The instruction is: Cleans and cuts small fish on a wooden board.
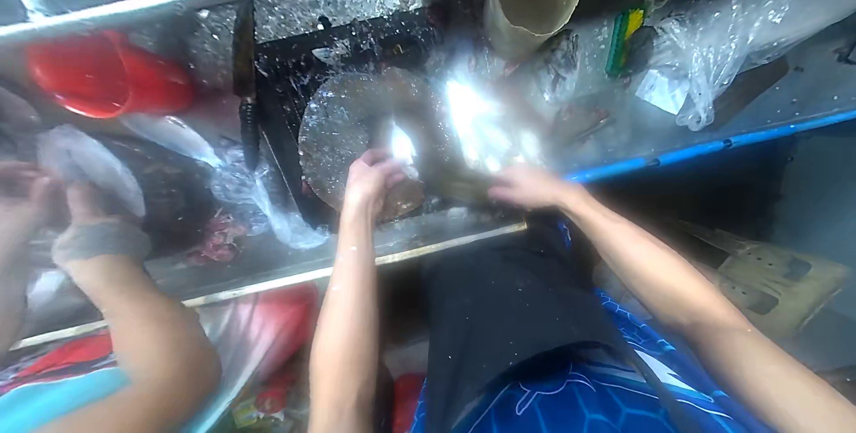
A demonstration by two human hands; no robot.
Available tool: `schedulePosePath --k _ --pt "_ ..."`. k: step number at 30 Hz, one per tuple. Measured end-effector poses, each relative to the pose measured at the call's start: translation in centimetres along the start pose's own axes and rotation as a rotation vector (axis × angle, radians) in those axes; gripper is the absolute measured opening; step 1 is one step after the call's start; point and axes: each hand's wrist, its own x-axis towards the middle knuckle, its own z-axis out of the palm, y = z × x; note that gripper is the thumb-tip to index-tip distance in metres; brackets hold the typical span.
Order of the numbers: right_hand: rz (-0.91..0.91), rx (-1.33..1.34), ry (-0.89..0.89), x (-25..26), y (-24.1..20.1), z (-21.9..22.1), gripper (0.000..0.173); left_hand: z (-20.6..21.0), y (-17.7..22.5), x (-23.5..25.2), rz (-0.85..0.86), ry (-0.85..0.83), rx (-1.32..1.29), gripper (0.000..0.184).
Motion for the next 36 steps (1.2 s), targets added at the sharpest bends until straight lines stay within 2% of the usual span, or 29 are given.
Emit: schedulePosePath --k 2,3,5,8,11,14,16,18,21,24,30,36 --pt "-0.053 -0.042 -0.004 -0.5 -0.7 -1.2 0.032 -1.5 0.7 -0.4 0.031 -0.192 -0.023 0.022" --pt "-0.075 -0.076 -0.003 -0.7 -1.1 -1.8 0.032 -2.0 0.9 -0.5 0.074 -0.261 -0.006 0.017" --pt "-0.099 -0.143 0.02 -0.9 -1.8 -2.7 0.031 -2.1 1.1 -1.0 0.172 -0.28 0.061 0.019" --pt "-0.043 -0.295 0.096 -1.4 -3.5 -2.4 0.032 -0.5 0.7 -2.0 0.305 -0.135 0.213 0.026" --pt "0.097 -0.493 0.201 -1.9 -6.6 0.4 0.033 1.0 -0.8 -2.3 0.382 0.087 0.198 0.023" --pt "0.29 -0.477 0.288 -2.9 -11.3 4.9 0.026 2.7 -1.7 -2.2 0.346 0.315 0.226 0.023" --pt "0.346 -0.451 0.328 -2.8 -13.9 7.4 0.023 4.1 -1.3 -2.7 0.257 0.473 0.405 0.028" --pt "0.398 -0.453 0.303 -1.6 -15.1 8.4 0.02 5.2 -1.1 -2.8 0.201 0.551 0.557 0.029" --pt "0.458 -0.353 0.135 0.2 -14.9 6.1 0.033 5.7 -1.2 -2.5 0.177 0.558 0.707 0.032" --pt "0.474 -0.201 0.043 0.7 -13.2 4.1 0.03 5.1 -0.4 -2.2 0.153 0.505 0.788 0.031" --pt "0.425 -0.329 0.225 1.0 -12.2 4.0 0.031 3.4 -0.6 -1.5 0.052 0.43 0.742 0.036" --pt "0.27 -0.368 0.293 5.2 -11.0 5.9 0.033 2.9 -1.9 -1.0 0.034 0.413 0.663 0.034"
